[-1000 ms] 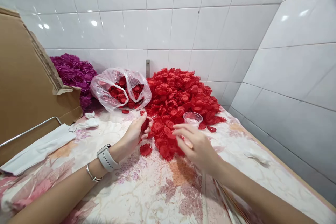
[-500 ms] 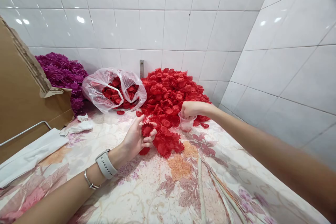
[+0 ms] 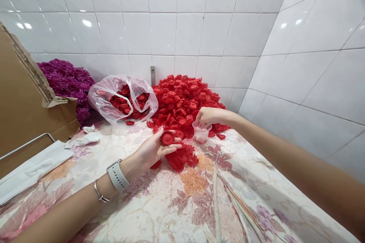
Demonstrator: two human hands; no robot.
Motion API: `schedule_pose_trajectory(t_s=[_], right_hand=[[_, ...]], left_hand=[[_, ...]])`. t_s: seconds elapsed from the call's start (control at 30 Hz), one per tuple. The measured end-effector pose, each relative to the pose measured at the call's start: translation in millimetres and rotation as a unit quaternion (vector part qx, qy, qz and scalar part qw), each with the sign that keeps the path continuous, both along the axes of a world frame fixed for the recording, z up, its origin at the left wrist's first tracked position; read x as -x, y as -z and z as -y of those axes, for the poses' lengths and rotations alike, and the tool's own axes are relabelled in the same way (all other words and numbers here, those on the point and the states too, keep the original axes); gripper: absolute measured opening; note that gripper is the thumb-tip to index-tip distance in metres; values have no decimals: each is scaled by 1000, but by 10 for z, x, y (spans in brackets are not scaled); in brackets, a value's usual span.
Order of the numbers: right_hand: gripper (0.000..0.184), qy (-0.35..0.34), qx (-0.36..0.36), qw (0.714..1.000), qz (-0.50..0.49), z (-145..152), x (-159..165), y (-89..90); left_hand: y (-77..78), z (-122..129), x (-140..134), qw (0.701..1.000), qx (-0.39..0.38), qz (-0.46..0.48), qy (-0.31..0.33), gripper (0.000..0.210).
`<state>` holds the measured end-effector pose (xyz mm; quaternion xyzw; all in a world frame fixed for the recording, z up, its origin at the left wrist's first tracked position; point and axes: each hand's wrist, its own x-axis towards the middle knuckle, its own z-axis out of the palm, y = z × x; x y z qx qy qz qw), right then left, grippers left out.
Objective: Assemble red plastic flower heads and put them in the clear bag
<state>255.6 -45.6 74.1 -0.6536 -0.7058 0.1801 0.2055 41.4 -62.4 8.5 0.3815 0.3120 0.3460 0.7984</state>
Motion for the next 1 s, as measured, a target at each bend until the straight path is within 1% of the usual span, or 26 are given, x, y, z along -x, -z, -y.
schedule_pose_trajectory(t_s=[0.07, 0.1, 0.17, 0.2, 0.23, 0.3, 0.33, 0.43, 0.5, 0.53, 0.6, 0.67, 0.73, 0.83, 0.9, 1.0], right_hand=[[11, -10, 2, 1000, -7, 67, 57, -80], [13, -18, 0, 1000, -17, 112, 103, -114], [22, -46, -6, 998, -50, 222, 230, -136], [27, -84, 2, 991, -107, 280, 304, -117], [29, -111, 30, 982, -148, 336, 379, -77], [31, -156, 67, 970, -177, 425, 505, 48], [31, -166, 69, 968, -178, 454, 548, 119], [32, -152, 6, 975, -163, 498, 579, 279], [31, -136, -49, 981, -130, 525, 550, 315], [31, -141, -64, 982, -111, 544, 534, 315], [31, -177, -73, 978, -84, 593, 512, 306], [33, -215, -78, 971, -64, 635, 505, 307], [35, -211, -117, 970, -29, 654, 500, 330], [37, -173, -177, 969, 18, 651, 466, 392], [37, -181, -186, 966, 16, 652, 434, 436], [39, -202, -195, 960, -6, 669, 401, 496]], left_hand=[[-30, 19, -39, 1000, 4, -8, 29, 33], [-39, 32, -61, 999, 7, -7, 33, 34], [-41, 64, -108, 1000, 12, -4, 21, 34], [-36, 81, -132, 1000, 13, -1, 15, 33], [-28, 97, -154, 1000, 12, 5, 14, 32], [-5, 122, -193, 999, 13, 24, 20, 31], [8, 129, -207, 999, 14, 35, 23, 31], [40, 131, -230, 998, 19, 51, 5, 27], [52, 119, -231, 999, 20, 45, -19, 24], [56, 113, -230, 999, 18, 42, -25, 25], [60, 105, -231, 999, 13, 45, -18, 28], [61, 107, -240, 999, 10, 53, 5, 29], [59, 118, -256, 998, 13, 61, 17, 26], [54, 139, -279, 998, 22, 60, -2, 24], [51, 152, -290, 999, 24, 48, -10, 25], [54, 171, -303, 999, 25, 44, 0, 25]])
